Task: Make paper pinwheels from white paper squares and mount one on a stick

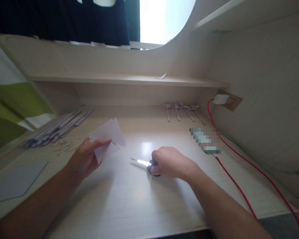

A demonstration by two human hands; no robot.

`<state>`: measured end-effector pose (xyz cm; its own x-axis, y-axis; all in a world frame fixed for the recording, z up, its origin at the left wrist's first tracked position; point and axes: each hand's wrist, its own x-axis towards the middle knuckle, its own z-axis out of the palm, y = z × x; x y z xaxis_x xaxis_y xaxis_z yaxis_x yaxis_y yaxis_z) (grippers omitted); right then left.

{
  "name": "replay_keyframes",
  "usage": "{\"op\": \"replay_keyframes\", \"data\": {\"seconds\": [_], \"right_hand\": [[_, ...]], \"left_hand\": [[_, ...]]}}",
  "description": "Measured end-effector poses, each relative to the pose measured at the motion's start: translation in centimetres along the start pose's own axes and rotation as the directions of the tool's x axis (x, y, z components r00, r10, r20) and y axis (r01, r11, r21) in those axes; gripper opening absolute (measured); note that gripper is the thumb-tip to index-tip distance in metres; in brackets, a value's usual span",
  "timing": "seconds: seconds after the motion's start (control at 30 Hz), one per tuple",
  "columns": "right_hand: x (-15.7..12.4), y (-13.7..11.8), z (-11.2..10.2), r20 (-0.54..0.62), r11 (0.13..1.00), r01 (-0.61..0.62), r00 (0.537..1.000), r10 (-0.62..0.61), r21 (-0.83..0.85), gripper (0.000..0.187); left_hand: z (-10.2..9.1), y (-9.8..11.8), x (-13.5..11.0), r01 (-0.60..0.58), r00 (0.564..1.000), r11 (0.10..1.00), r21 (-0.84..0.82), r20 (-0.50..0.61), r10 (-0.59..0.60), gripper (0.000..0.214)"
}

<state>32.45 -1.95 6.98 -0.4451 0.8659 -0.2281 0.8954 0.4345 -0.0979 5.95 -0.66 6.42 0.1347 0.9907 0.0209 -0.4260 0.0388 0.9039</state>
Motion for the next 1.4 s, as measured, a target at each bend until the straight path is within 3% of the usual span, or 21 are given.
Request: {"op": "replay_keyframes", "data": {"seconds": [0.2, 0.3, 0.37, 0.43, 0.5, 0.57, 0.6, 0.9, 1.1, 1.4], "right_hand": [[0.5, 0.6, 0.1, 0.069, 0.975, -0.094, 0.994, 0.082, 0.201, 0.015], [0.6, 1.2, 0.2, 0.037, 0.959, -0.114, 0.993, 0.109, 0.261, 0.009], [0.5, 1.5, 0.3, -0.024, 0.918, -0.094, 0.993, 0.112, 0.386, 0.014], [0.3, 1.5, 0.6, -0.089, 0.796, -0.039, 0.989, 0.116, 0.604, 0.027], [0.1, 1.3, 1.1, -0.121, 0.597, 0.038, 0.988, 0.099, 0.801, 0.037], [0.0, 1.1, 1.9, -0.132, 0.427, 0.090, 0.989, 0.070, 0.900, 0.040], [0.0, 1.0, 2.3, -0.136, 0.387, 0.098, 0.988, 0.073, 0.917, 0.040], [0.0, 0.5, 3.1, -0.218, 0.497, 0.145, 0.972, 0.093, 0.856, 0.025], [-0.2, 0.3, 2.9, -0.237, 0.471, 0.182, 0.970, 0.061, 0.863, 0.023], [-0.2, 0.3, 2.9, -0.256, 0.475, 0.206, 0.966, 0.041, 0.855, 0.025]], "left_hand": [[-0.2, 0.3, 0.0, -0.029, 1.000, 1.000, 0.004, 0.012, 0.029, 0.027], [-0.1, 0.4, 0.0, -0.051, 0.999, 0.999, 0.010, 0.001, 0.051, 0.025], [-0.1, 0.4, 0.0, -0.062, 0.998, 0.998, 0.014, -0.016, 0.062, 0.024], [-0.1, 0.3, 0.1, -0.061, 0.998, 0.998, 0.015, -0.024, 0.061, 0.025], [-0.1, 0.2, 0.2, -0.054, 0.998, 0.998, 0.014, -0.025, 0.055, 0.025], [-0.2, 0.1, 0.4, -0.043, 0.999, 0.999, 0.012, -0.020, 0.043, 0.026], [-0.3, 0.1, 0.4, -0.034, 0.999, 0.999, 0.013, -0.019, 0.034, 0.026], [0.2, 0.3, 0.4, 0.019, 0.998, 0.999, 0.049, -0.053, -0.017, 0.019], [0.2, 0.0, 0.4, 0.035, 0.995, 0.997, 0.065, -0.090, -0.029, 0.024], [0.2, 0.2, 0.5, -0.005, 0.998, 0.997, 0.080, -0.062, 0.010, 0.024]]}}
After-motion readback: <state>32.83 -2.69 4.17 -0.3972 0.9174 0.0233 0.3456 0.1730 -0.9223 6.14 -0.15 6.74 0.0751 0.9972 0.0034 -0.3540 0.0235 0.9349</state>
